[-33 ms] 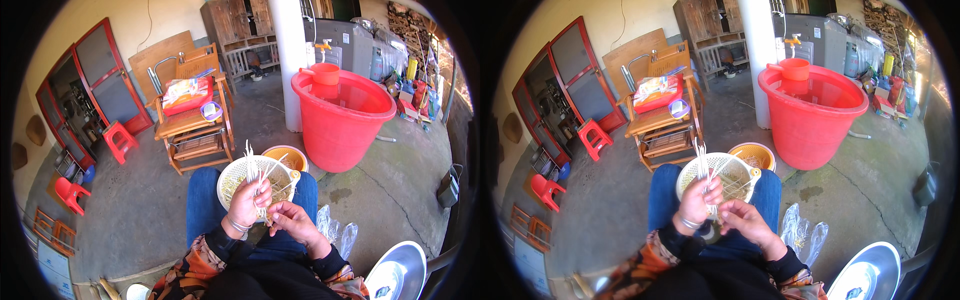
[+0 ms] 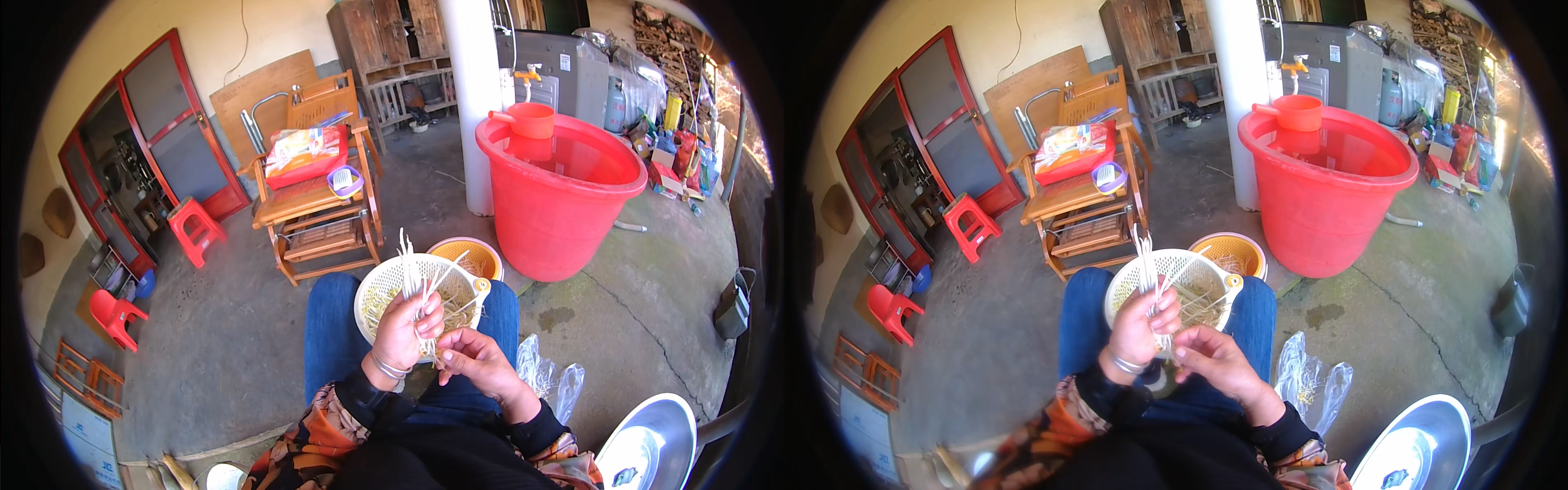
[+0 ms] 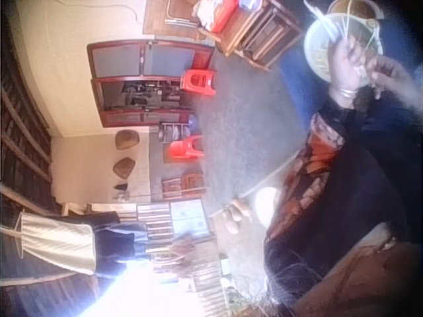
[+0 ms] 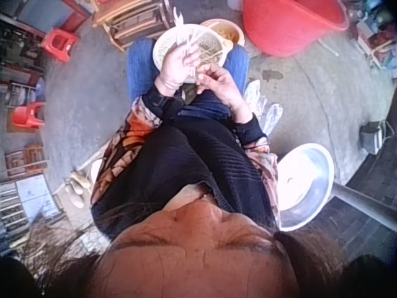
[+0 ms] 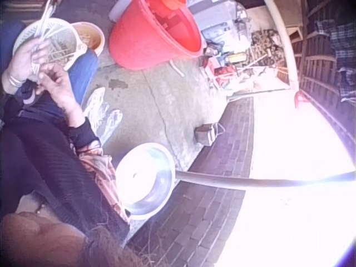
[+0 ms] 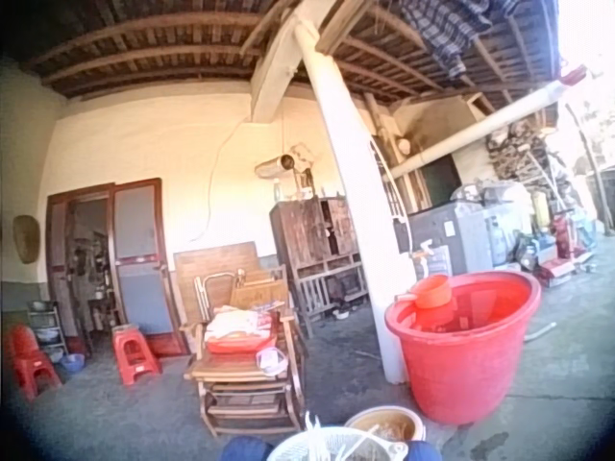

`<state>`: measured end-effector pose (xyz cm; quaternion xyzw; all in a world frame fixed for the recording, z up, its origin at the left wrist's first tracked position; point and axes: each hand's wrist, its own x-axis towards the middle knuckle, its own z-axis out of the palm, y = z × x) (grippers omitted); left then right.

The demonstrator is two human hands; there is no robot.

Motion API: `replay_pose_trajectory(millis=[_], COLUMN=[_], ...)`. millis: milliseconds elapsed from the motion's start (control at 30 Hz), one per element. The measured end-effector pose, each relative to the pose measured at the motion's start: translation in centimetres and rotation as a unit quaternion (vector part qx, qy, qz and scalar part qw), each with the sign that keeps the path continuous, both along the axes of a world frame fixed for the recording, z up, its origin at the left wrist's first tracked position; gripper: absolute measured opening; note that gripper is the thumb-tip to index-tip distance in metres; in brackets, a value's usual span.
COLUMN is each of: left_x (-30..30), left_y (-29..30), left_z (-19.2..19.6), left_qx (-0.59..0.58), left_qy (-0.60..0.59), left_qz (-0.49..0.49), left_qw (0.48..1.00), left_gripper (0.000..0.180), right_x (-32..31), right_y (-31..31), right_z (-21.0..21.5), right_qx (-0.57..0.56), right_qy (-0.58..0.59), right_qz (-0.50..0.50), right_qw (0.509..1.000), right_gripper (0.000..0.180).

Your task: The person sits on the floor and sorts white sprouts by hand, separating them into a white colander and a yellow basket. The person repeatedly picks up sprouts, untangles them, and places them into the containers.

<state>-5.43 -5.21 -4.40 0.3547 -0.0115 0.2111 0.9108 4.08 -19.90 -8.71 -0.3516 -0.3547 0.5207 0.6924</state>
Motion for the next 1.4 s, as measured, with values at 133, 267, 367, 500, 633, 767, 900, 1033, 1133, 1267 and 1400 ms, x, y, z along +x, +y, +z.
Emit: replay_pose_trajectory(millis=[133, 267, 367, 500, 633, 767, 900, 1033, 1133, 1267, 1400], left_x=[0.1, 0.1, 0.2, 0.3, 0.3, 0.3, 0.2, -0.1, -0.2, -0.1, -0.1], left_y=[-0.1, 0.1, 0.1, 0.0, 0.0, 0.1, 0.7, 1.1, 0.9, 0.4, 0.4], left_z=[-0.4, -1.0, -1.2, -1.2, -1.3, -1.8, -2.0, -1.5, -1.0, -0.7, -0.8], left_qx=[-0.013, -0.059, -0.115, -0.147, -0.157, -0.154, -0.156, -0.126, -0.105, -0.074, -0.066], left_qy=[0.002, 0.004, -0.009, -0.006, -0.009, 0.002, -0.027, -0.044, -0.042, -0.023, -0.029], left_qz=[0.008, -0.006, -0.054, -0.042, -0.041, -0.025, -0.037, 0.016, 0.05, 0.089, 0.111], left_qw=[1.0, 0.998, 0.992, 0.988, 0.987, 0.988, 0.987, 0.991, 0.992, 0.993, 0.991], left_gripper=[0.01, 0.015, 0.016, 0.016, 0.016, 0.017, 0.013, 0.013, 0.01, 0.009, 0.008], right_x=[-0.4, -0.3, -0.1, -0.3, -1.4, -1.6, -0.9, -1.1, -2.3, -3.0, -2.9], right_y=[0.3, 0.3, 0.3, 0.3, 0.4, 0.2, -0.5, -0.6, -0.6, -0.1, -0.2], right_z=[-0.4, -0.6, -0.5, -0.4, -0.5, -0.4, 0.1, 0.4, 0.3, 0.5, 0.7], right_qx=[0.011, -0.014, -0.009, 0.003, 0.013, -0.009, 0.004, -0.001, 0.015, 0.155, 0.126], right_qy=[-0.067, -0.083, -0.036, -0.034, -0.071, -0.124, -0.086, -0.064, -0.178, -0.446, -0.424], right_qz=[-0.027, -0.037, -0.013, -0.023, -0.082, -0.104, -0.02, -0.048, -0.16, -0.329, -0.382], right_qw=[0.997, 0.996, 0.999, 0.999, 0.994, 0.987, 0.996, 0.997, 0.971, 0.818, 0.811], right_gripper=[0.013, 0.011, 0.01, 0.008, 0.005, 0.005, 0.005, 0.007, 0.013, 0.022, 0.021])
